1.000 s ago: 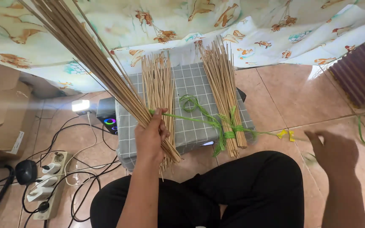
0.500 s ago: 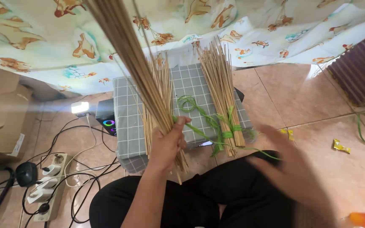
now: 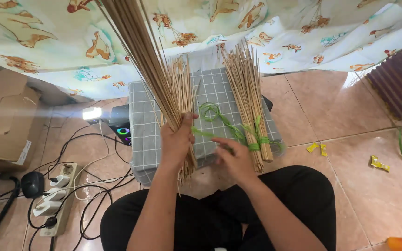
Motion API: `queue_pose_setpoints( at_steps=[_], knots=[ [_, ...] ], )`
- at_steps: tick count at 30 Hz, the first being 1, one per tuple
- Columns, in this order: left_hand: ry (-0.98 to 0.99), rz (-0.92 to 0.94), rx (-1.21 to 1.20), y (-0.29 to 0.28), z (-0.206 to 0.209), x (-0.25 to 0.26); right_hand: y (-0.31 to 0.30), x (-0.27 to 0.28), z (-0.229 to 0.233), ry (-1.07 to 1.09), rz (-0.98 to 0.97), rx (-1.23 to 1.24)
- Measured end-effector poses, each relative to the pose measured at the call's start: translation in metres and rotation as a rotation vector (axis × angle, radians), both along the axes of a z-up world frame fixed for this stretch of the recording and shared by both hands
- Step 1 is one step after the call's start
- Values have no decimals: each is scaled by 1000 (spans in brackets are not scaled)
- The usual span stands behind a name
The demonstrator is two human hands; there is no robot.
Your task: Gathering thin wooden sticks into bundles and securing them with green plastic strips.
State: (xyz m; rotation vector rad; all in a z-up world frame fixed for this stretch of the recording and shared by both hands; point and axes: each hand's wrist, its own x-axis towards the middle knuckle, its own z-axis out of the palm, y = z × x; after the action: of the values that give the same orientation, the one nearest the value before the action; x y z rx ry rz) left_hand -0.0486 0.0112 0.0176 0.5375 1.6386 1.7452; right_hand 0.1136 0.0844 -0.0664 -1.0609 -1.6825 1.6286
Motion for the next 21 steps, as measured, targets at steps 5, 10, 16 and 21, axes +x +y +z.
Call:
queue_pose_setpoints(
  at_steps=[5,10,16,21],
  knots=[
    [6,18,12,-3,9,2,-15,-23,-1,-141,63,-38],
    [-45,118,77,-16,9,3,-15,-17,9,90,-248,-86],
    [-169,122,119,-23,4,10,-20,-4,31,42,8,45],
    [-88,-15,192,-16,-5,23,-31,-7,31,76,368,171]
  ],
)
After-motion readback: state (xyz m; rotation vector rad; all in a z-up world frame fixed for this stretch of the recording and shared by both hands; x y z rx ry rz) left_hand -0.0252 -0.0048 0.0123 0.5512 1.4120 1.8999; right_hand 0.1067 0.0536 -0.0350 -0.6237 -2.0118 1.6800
